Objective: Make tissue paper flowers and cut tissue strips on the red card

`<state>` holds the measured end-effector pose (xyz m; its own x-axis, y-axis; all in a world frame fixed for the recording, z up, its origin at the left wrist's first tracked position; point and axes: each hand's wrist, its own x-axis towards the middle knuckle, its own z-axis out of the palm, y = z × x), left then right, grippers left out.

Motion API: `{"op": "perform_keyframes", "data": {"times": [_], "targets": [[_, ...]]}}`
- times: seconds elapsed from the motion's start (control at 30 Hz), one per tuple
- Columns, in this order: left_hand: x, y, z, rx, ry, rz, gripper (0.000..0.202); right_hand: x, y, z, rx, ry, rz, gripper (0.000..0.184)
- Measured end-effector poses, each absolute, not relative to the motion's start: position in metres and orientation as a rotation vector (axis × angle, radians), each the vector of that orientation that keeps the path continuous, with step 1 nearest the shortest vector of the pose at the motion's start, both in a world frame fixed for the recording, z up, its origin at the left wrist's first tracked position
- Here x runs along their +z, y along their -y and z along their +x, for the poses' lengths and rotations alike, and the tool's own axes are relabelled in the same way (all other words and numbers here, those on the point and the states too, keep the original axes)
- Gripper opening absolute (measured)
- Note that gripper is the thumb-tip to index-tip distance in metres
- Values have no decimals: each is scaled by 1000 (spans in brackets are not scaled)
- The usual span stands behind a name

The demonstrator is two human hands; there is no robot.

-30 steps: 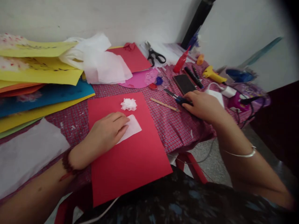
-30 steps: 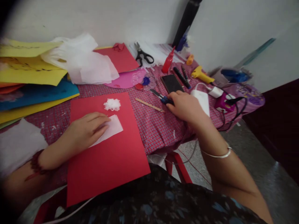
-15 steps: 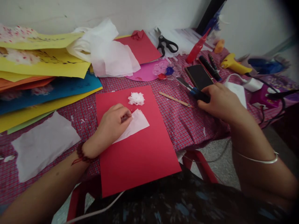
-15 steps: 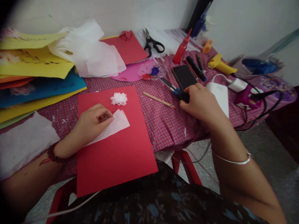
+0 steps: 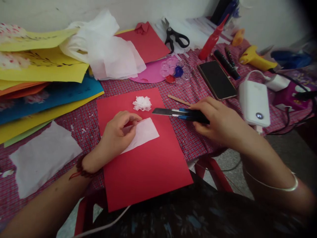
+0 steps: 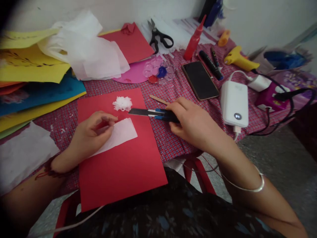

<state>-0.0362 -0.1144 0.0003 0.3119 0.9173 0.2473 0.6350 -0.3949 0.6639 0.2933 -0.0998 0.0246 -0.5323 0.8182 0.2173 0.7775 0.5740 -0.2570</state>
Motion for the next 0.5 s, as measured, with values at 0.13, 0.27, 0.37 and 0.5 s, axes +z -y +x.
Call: {"op": "perform_keyframes", "data": {"times": [0.13,0.27,0.37,0.5], "targets": [[2,116,-36,868,-1333,2005,22,20,96,285,184,2599,-1294,28],[-1,117,-38,889,-1296,1916,26,22,96,282,273,2637,-1237,29],[-2,116,-38,889,-1313,1867,23,24,97,281,329,2647,-1202,29],[1,115,-36,821,-1378,1835,15,23,99,282,382,2678,-1175,30]]}}
